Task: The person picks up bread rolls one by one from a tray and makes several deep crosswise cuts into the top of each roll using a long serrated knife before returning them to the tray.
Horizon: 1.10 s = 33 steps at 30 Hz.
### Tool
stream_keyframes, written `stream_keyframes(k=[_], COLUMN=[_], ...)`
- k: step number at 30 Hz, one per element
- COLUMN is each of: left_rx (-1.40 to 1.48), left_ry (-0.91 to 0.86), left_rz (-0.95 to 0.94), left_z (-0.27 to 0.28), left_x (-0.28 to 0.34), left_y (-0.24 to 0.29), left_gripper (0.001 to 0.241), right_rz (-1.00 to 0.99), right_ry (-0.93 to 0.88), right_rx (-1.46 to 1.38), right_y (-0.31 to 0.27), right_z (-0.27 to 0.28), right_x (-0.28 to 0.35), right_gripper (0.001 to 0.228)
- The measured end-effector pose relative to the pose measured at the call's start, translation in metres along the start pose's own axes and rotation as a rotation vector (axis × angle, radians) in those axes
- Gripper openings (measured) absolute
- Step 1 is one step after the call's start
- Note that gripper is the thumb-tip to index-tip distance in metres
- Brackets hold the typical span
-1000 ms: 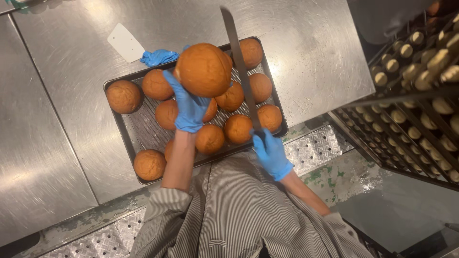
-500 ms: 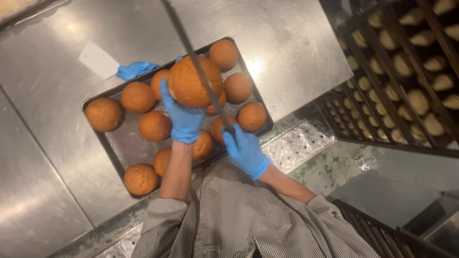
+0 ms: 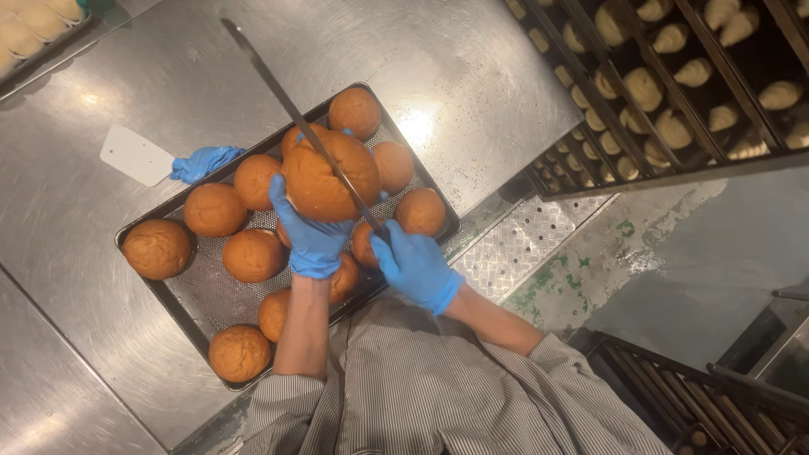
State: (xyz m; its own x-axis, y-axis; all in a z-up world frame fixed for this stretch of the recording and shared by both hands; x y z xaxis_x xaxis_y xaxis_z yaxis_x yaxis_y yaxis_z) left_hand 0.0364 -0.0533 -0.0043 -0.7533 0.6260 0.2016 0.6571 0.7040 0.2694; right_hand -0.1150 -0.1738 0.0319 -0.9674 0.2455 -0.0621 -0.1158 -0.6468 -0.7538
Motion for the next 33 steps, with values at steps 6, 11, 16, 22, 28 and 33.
stream_keyframes(k=[6,11,16,22,28,33], left_rx=[-0.171,-0.083,-0.063,-0.082,-0.020,-0.137], left_ry=[-0.095,0.060,-0.056,-0.054,0.185,0.108], left_rz=[-0.158,-0.060,-0.023,-0.217,-0.384,-0.506], left_z=[-0.031,-0.027,-0.035,-0.033,-0.010,0.026], left_x=[0.003,0.007,0.005,-0.002,0.005,0.007], left_y=[0.052,0.010,0.006,0.054,0.100,0.125], left_gripper=[0.081,0.080,0.077,0.079,0.087,0.108], right_rz=[0.469,0.282,0.055,0.039,0.086,0.019], right_ry=[-0.157,-0.123,-0.015,-0.214,-0.429,-0.441], right_rx=[0.371,0.310,0.039,0.078,0.131,0.200], right_y=[0.012,0.029,0.017,0.030,0.074,0.088], right_z=[0.000,-0.017,-0.018,-0.021,0.008,0.025], right_x=[0.048,0.020,-0.010,0.021,0.049,0.058], right_gripper=[0.030,0.026,0.033,0.029,0.030,0.033])
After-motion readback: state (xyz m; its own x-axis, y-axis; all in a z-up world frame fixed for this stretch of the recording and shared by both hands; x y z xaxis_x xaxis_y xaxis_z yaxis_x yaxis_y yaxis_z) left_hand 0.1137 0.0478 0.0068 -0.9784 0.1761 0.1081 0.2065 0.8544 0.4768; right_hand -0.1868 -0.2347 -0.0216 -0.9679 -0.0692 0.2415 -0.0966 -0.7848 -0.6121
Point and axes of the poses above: each hand's wrist, its own x-axis away from the middle knuckle, its own z-axis out of the back of the hand, y = z × x, the point moved 1 cm from there along -x, towards the middle knuckle, and after that the axes turned 1 degree about -y, right-handed, at the moved point
